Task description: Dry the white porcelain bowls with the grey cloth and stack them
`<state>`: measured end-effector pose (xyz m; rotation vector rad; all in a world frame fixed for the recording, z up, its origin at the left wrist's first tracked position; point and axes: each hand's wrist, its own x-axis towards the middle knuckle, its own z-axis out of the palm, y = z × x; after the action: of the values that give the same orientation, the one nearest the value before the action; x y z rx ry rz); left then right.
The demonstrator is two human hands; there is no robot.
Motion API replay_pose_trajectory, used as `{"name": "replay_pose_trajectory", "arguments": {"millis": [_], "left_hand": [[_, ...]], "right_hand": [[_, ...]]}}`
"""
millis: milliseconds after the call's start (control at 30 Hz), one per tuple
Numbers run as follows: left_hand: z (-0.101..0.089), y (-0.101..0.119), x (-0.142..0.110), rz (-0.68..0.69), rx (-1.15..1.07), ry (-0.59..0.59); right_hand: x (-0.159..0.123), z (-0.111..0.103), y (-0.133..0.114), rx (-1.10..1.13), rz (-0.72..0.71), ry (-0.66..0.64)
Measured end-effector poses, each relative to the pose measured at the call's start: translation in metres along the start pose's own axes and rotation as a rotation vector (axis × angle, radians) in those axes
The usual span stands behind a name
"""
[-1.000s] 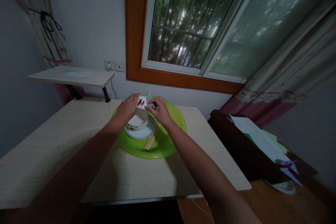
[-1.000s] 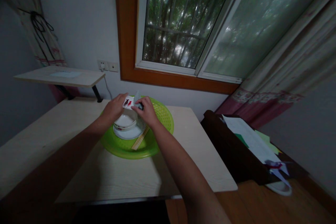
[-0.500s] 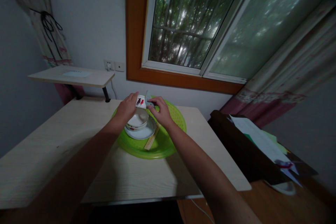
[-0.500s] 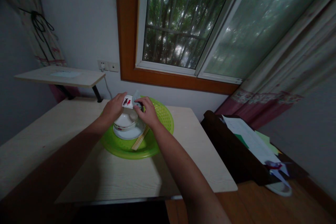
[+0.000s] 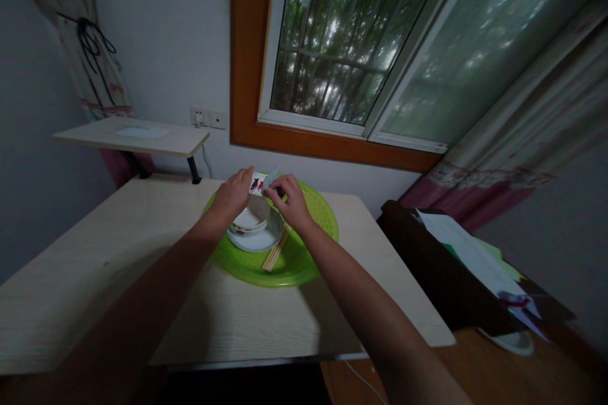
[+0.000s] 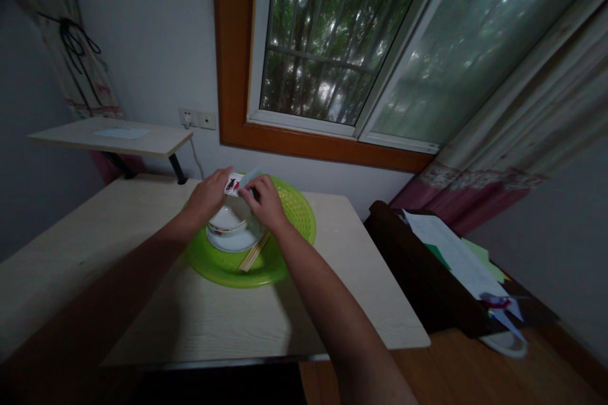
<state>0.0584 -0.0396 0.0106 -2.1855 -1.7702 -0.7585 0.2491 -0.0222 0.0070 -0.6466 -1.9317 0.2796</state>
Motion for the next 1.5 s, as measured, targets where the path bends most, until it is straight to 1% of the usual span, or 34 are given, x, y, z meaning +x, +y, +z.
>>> {"name": "replay_pose_trajectory", "arguments": {"millis": [67, 233, 467, 700, 933, 1033, 1233, 1400, 1500], "left_hand": [[-0.001, 0.001, 0.000, -0.002, 0.001, -0.009], [0.000, 0.000, 0.000, -0.002, -0.005, -0.007], [-0.002, 0.000, 0.000, 0.015, -0.014, -0.021], [0.002, -0.002, 0.000, 0.021, -0.026, -0.015], [-0.003, 0.001, -0.001, 0.006, -0.012, -0.031], [-0.003, 0.001, -0.001, 0.007, -0.007, -0.032], [-0.001, 0.000, 0.000, -0.001, 0.010, -0.045], [0.000, -0.001, -0.001, 0.008, -0.006, -0.026], [0.000, -0.001, -0.002, 0.007, -0.014, -0.018]], "right_hand": [[0.000, 0.000, 0.000, -0.009, 0.025, -0.022], [-0.001, 0.001, 0.005, -0.018, 0.026, -0.049], [0.000, 0.002, 0.005, 0.016, 0.039, -0.011], [0.000, 0.000, 0.012, -0.014, 0.061, -0.005], [-0.001, -0.001, 0.005, 0.005, 0.020, -0.048], [0.000, -0.001, 0.004, 0.021, 0.011, -0.032], [0.001, 0.000, 0.008, 0.019, 0.050, -0.028], [0.001, -0.001, 0.008, 0.001, 0.092, -0.033], [0.001, -0.001, 0.008, 0.002, 0.075, -0.051]]}}
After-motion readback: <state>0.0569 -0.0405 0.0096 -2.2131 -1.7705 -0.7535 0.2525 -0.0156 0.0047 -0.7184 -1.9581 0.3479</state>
